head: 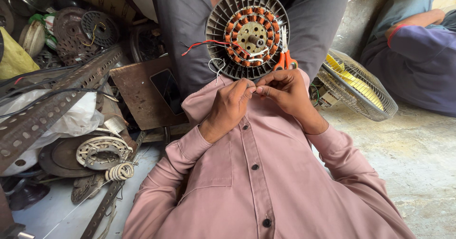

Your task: The person connects wires to a fan motor stator, strips wire ends with shears, and secures them into the terminal block. They also interact with a control panel on a workshop bench.

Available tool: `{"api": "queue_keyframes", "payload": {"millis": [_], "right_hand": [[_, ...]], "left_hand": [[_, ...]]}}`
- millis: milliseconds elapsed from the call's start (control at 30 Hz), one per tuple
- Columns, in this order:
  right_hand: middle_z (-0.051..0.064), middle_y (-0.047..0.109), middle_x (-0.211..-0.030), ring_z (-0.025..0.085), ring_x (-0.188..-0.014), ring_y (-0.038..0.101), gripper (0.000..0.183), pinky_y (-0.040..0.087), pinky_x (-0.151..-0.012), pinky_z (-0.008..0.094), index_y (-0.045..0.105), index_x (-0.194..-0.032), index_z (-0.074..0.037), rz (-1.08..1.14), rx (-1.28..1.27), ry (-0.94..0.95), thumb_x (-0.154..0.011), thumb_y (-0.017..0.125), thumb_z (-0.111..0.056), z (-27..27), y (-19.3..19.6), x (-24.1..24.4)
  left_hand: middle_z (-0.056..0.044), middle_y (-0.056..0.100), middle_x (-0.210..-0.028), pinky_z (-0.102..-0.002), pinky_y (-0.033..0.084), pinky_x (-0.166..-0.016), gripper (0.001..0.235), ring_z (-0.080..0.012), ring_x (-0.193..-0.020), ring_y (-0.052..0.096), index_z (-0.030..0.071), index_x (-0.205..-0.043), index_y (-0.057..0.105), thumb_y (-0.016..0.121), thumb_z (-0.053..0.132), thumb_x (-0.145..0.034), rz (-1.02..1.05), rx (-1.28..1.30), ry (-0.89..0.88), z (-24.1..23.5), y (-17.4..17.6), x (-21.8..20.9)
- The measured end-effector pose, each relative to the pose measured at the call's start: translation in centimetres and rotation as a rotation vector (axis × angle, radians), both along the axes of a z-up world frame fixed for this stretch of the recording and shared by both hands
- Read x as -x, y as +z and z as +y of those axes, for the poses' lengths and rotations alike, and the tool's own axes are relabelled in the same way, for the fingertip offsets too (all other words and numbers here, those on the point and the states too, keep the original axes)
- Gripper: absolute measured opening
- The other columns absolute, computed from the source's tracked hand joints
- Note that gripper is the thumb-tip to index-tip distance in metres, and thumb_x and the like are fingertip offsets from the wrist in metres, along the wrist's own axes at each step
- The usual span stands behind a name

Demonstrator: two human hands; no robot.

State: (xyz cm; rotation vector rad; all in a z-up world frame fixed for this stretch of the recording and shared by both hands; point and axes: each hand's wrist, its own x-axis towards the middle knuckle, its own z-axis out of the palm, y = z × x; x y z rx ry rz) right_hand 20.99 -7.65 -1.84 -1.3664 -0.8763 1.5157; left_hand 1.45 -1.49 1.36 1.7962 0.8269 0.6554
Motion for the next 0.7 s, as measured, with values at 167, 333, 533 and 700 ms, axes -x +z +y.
{"api": "queue_keyframes", "payload": {"millis": [167,333,533,700], "right_hand": [[0.005,0.074,-0.086,0.007,-0.075,0.069,0.006,0.057,-0.068,0.022,0.074,-0.097,0.003,0.051,-0.013,-0.003,-0.094,0.075,-0.002,0.0,-0.1,0.2],[0.007,0.075,-0.09,0.009,-0.079,0.071,0.007,0.058,-0.071,0.022,0.074,-0.098,0.003,-0.037,-0.088,-0.004,-0.093,0.076,-0.001,0.4,1.2,-0.2],[0.011,0.073,-0.102,0.013,-0.092,0.072,0.01,0.059,-0.083,0.024,0.074,-0.1,0.003,-0.212,-0.358,-0.013,-0.091,0.079,0.003,0.7,2.9,0.3],[0.011,0.075,-0.098,0.011,-0.082,0.069,0.016,0.055,-0.071,0.023,0.076,-0.102,0.004,-0.193,-0.149,-0.003,-0.087,0.082,0.002,0.8,3.2,0.1]], "left_hand": [[-0.013,0.062,-0.081,-0.037,0.05,-0.064,0.007,-0.0276,-0.071,0.065,-0.001,-0.1,0.059,0.06,0.004,-0.104,-0.002,0.044,0.032,-0.1,-0.4,-0.1],[-0.007,0.062,-0.076,-0.03,0.048,-0.057,0.011,-0.0145,-0.062,0.06,-0.002,-0.105,0.064,0.063,0.009,-0.104,-0.057,0.275,0.088,-0.2,-0.6,-0.2],[-0.006,0.066,-0.08,-0.024,0.052,-0.061,0.011,-0.0104,-0.068,0.065,-0.002,-0.107,0.065,0.064,0.008,-0.104,-0.079,0.308,0.067,-0.3,-0.9,0.0],[-0.012,0.07,-0.096,-0.025,0.059,-0.066,0.011,-0.0141,-0.076,0.071,-0.003,-0.111,0.063,0.063,0.003,-0.103,-0.14,0.215,0.067,-0.3,-1.0,0.0]]}}
